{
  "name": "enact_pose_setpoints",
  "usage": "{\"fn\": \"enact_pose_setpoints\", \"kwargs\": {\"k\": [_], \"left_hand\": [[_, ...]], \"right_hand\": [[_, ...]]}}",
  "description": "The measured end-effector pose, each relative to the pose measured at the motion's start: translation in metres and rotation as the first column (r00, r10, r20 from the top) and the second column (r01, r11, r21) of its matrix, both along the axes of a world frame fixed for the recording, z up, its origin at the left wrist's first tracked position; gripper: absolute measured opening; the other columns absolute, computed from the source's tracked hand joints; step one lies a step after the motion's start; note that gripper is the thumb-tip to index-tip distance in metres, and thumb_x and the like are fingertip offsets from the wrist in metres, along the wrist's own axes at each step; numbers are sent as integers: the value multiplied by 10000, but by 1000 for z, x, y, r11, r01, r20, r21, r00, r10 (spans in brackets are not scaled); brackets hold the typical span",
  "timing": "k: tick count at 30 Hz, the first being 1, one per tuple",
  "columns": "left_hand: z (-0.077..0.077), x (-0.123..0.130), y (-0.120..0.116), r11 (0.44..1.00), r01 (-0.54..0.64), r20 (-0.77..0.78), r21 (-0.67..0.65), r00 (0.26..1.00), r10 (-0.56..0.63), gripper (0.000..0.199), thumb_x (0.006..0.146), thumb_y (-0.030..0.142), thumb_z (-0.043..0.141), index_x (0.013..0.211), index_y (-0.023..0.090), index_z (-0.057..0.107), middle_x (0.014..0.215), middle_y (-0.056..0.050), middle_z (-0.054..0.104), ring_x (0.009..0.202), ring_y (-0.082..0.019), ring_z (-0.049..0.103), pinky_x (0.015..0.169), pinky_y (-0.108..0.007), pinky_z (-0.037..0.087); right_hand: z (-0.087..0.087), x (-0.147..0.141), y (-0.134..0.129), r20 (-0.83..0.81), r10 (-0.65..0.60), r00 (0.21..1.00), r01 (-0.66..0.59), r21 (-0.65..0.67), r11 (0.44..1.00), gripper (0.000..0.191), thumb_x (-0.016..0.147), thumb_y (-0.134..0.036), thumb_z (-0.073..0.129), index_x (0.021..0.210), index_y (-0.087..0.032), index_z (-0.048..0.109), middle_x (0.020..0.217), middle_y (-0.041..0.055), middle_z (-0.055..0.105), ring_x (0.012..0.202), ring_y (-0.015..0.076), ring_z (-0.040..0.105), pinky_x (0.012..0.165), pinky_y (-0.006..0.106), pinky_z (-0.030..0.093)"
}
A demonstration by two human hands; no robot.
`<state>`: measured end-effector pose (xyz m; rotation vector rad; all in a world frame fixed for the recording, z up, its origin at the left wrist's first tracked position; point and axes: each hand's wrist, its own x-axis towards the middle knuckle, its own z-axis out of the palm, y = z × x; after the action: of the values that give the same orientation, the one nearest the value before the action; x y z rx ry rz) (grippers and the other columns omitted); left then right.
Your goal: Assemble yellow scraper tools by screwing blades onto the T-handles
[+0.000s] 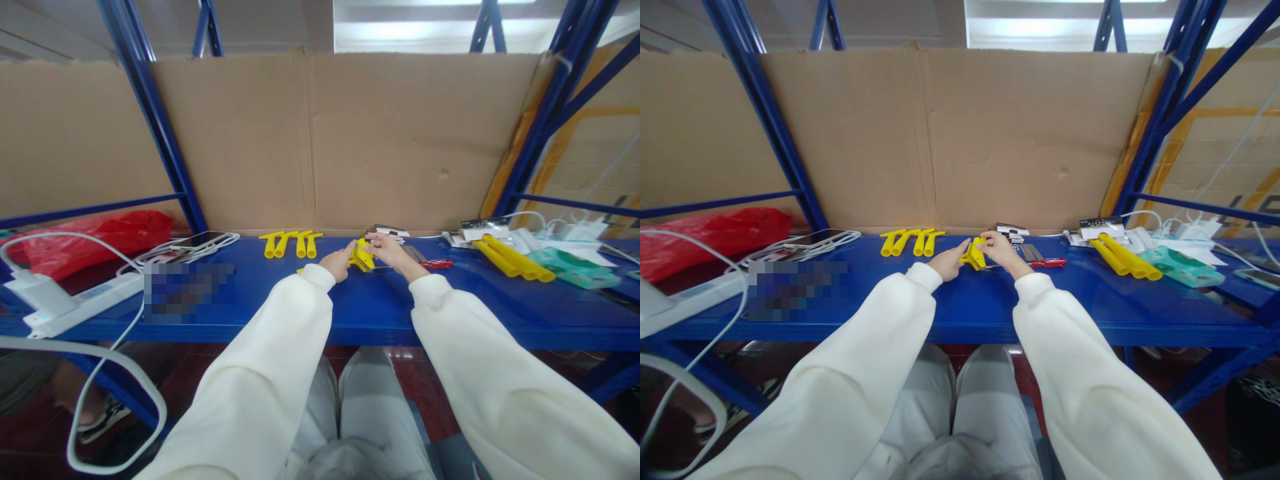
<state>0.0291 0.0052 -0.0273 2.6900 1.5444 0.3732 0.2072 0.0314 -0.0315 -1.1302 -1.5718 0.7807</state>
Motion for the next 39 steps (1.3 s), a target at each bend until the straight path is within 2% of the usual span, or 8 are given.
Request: {"fn": "enact_pose_setpoints", "kwargs": {"k": [7,20,39], "left_hand": [[0,1,0,1000,11,0,-1,1000,-11,779,898,117,511,1579,176,139,1416,-163,562,1263,-250,581,997,-324,453],[1,2,-3,1000,27,15,6,1000,-28,763,893,119,519,1571,179,175,1420,-165,558,1266,-246,579,1008,-324,452],[3,1,-4,998,58,10,4,998,-58,774,885,108,518,1572,190,171,1424,-157,557,1269,-247,576,1008,-335,461]], "right_hand": [[-7,1,7,41,11,999,-13,54,998,345,708,-238,743,1027,-167,631,658,-23,619,592,122,574,608,252,500],[-9,2,12,91,-3,996,-11,149,989,252,719,-205,728,955,-178,643,647,-19,635,640,142,621,673,273,536],[-7,-1,10,89,-6,996,-4,116,993,230,725,-183,730,933,-188,629,633,-37,600,618,133,604,683,279,539]]}}
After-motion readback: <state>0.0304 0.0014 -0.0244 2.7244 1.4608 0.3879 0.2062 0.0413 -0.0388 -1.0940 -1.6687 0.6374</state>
